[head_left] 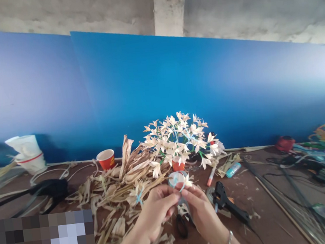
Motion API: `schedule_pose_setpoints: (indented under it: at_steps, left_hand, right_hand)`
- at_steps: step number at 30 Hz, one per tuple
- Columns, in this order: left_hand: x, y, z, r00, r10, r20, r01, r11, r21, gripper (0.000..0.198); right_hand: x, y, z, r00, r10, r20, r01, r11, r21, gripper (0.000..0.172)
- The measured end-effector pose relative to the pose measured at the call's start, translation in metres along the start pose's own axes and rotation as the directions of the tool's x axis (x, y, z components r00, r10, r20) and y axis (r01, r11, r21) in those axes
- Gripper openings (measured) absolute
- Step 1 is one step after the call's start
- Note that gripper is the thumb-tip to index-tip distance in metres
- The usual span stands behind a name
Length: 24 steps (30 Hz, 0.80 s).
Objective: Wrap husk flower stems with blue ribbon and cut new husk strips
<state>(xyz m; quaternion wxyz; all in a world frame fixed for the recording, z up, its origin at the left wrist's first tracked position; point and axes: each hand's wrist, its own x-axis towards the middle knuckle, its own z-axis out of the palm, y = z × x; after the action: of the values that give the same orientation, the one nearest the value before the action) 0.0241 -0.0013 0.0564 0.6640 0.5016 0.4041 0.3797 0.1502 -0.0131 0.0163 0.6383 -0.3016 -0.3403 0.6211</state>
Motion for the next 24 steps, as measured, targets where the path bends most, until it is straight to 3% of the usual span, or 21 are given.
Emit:
schedule_pose_setpoints:
  at_steps: [2,6,9,15,24]
  left_hand:
    - [0.000,-0.001,0.001,1.000,0.016,0.001,-0.016,0.998,0.062,0.022]
    - [0.001,-0.007,0.002,0.981,0.195,-0.003,-0.187,0.943,0.274,0.026]
    - [0.002,-0.012,0.003,0.963,0.268,0.000,-0.249,0.894,0.373,0.025]
    - [0.000,-0.015,0.005,0.864,0.500,-0.054,-0.346,0.669,0.658,0.017]
    - [0.008,-0.013,-0.001,0.949,0.268,-0.165,-0.219,0.939,0.267,0.020]
  right_hand:
    - [0.000,0.001,-0.001,0.999,-0.032,-0.029,0.032,0.999,-0.020,0.013]
    - [0.000,0.001,-0.002,0.995,-0.088,-0.045,0.086,0.996,-0.030,0.007]
    - [-0.001,0.001,-0.001,0.995,-0.086,-0.045,0.084,0.995,-0.045,0.008]
    - [-0.002,-0.001,0.003,0.995,-0.083,-0.059,0.076,0.990,-0.116,0.016]
    - [-0.003,-0.006,0.003,0.997,-0.071,-0.033,0.058,0.952,-0.301,0.019]
